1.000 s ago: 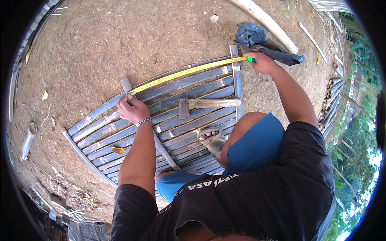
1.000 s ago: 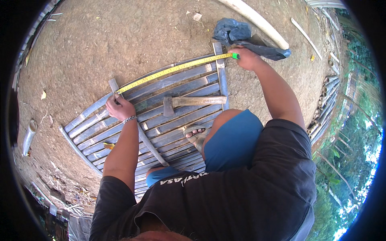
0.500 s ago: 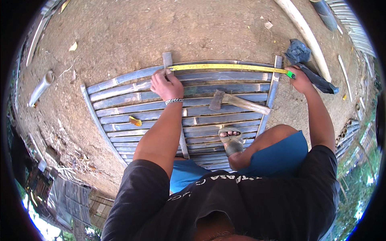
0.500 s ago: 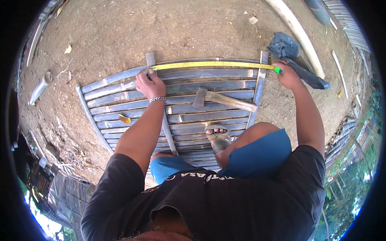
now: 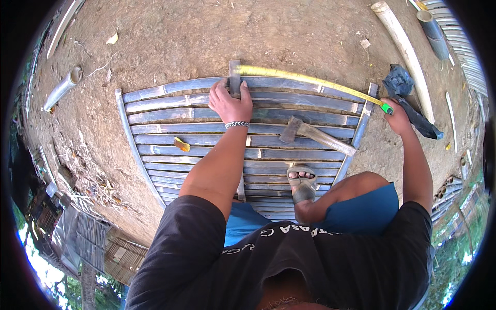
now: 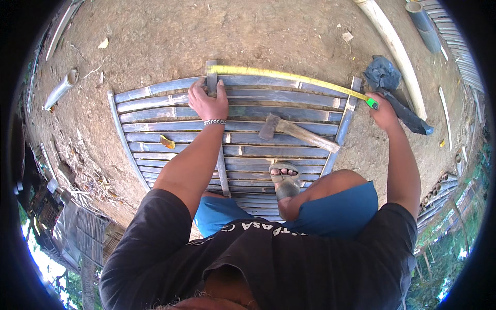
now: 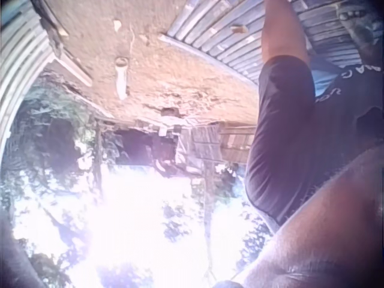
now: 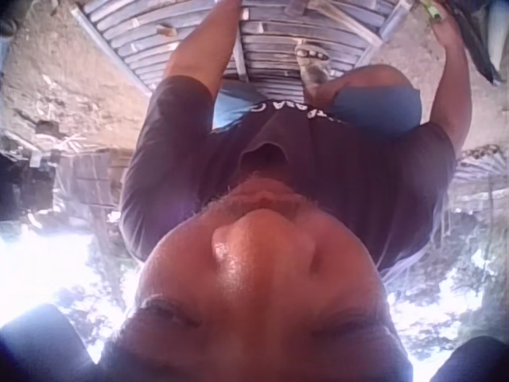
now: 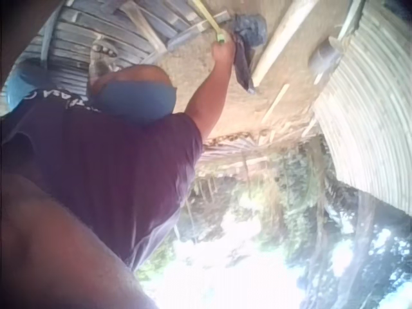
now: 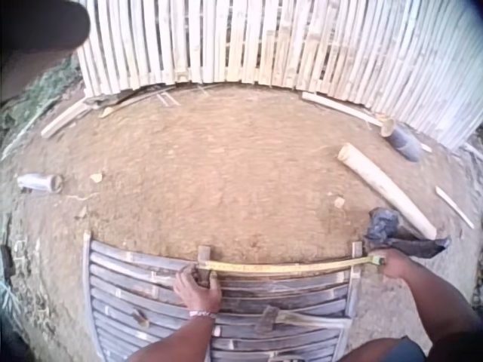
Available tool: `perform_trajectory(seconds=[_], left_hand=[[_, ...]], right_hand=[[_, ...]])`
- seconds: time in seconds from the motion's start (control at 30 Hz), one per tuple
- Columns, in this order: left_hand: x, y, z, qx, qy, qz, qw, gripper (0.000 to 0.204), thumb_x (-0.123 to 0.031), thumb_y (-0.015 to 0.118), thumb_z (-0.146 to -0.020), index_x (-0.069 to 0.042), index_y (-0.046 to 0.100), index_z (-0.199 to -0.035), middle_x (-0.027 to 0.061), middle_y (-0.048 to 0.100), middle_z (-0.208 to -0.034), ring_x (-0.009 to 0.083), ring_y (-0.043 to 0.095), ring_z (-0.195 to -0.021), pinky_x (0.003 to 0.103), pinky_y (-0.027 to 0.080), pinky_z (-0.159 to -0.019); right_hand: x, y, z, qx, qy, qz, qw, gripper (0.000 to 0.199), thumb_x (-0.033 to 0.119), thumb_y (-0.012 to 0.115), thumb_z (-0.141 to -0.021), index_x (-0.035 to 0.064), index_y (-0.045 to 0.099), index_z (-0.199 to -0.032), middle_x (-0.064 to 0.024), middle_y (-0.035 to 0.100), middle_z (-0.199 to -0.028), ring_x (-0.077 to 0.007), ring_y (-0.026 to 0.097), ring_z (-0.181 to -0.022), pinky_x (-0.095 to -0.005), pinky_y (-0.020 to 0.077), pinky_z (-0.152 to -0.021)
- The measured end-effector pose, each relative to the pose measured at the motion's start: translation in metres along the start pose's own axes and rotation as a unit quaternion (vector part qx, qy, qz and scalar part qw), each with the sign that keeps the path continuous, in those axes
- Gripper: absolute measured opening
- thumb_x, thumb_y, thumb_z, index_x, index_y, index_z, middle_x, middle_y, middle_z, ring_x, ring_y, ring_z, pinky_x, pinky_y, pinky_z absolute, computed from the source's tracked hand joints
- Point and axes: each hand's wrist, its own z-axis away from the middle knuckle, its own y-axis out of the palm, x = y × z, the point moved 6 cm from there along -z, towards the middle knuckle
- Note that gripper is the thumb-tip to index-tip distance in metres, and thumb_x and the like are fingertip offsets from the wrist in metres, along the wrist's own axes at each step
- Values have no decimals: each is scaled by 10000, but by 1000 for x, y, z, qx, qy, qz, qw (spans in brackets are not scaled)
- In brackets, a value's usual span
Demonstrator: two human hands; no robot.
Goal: The person measures a bamboo gate panel using a tape measure, marks it, and then hammers small bamboo strips into place to secure the horizontal slats.
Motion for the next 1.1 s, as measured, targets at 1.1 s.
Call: perform_trajectory(seconds=[1.1], left_hand=[[8, 2, 0, 21, -27, 7, 999, 400, -287, 764, -849, -26, 696, -1145, 106, 648, -1152, 272, 581, -1108, 448, 373, -987]], right_hand=[[46, -1, -5, -107, 82, -50, 990, 586, 170, 713, -863, 58, 556, -1416, -228, 654, -1275, -315, 619, -1211, -353, 432, -1056]])
